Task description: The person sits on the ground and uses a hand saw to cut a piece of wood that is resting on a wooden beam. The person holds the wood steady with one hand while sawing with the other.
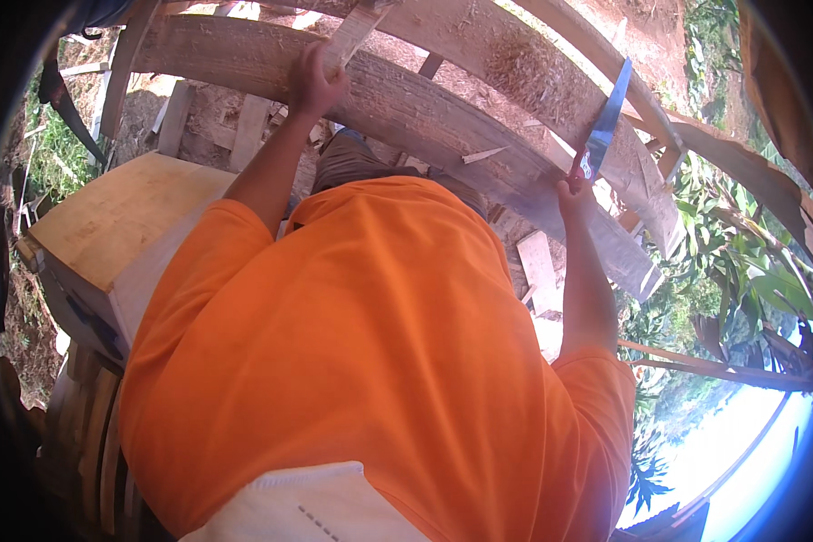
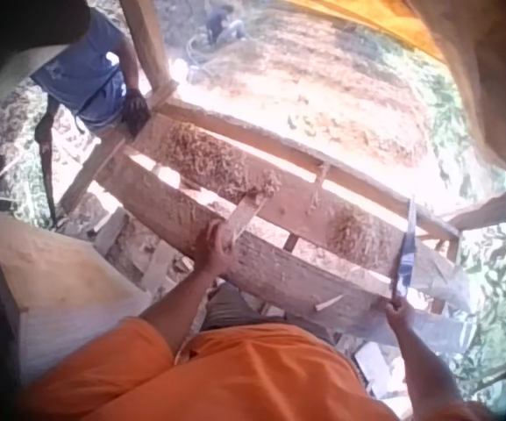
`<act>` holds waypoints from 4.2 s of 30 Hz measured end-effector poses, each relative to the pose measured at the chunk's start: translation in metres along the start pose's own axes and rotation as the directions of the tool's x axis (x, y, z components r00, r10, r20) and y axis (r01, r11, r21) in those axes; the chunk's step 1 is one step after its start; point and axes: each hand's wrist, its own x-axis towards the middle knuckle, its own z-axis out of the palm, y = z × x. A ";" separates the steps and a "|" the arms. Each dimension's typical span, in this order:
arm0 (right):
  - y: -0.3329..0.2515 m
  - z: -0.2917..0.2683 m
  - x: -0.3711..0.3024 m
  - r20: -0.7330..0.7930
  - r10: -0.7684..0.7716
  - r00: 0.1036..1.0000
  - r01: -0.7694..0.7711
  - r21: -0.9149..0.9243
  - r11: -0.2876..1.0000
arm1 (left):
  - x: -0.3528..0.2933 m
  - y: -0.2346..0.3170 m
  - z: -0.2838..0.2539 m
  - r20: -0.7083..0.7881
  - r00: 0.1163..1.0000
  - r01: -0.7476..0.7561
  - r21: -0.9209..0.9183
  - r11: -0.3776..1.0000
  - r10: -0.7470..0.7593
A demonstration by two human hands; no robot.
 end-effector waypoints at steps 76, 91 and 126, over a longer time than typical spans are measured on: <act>-0.412 -0.168 -0.094 0.178 -0.540 0.823 0.420 0.449 0.789 | -0.003 0.022 0.034 -0.042 0.966 0.259 0.206 0.944 -0.256; -0.408 -0.167 -0.095 0.153 -0.542 0.826 0.421 0.472 0.774 | -0.002 0.025 0.032 -0.029 0.968 0.246 0.295 0.923 -0.249; -0.410 -0.163 -0.108 0.226 -0.517 0.825 0.357 0.500 0.789 | -0.005 0.016 0.040 -0.052 0.983 0.185 0.345 0.920 -0.178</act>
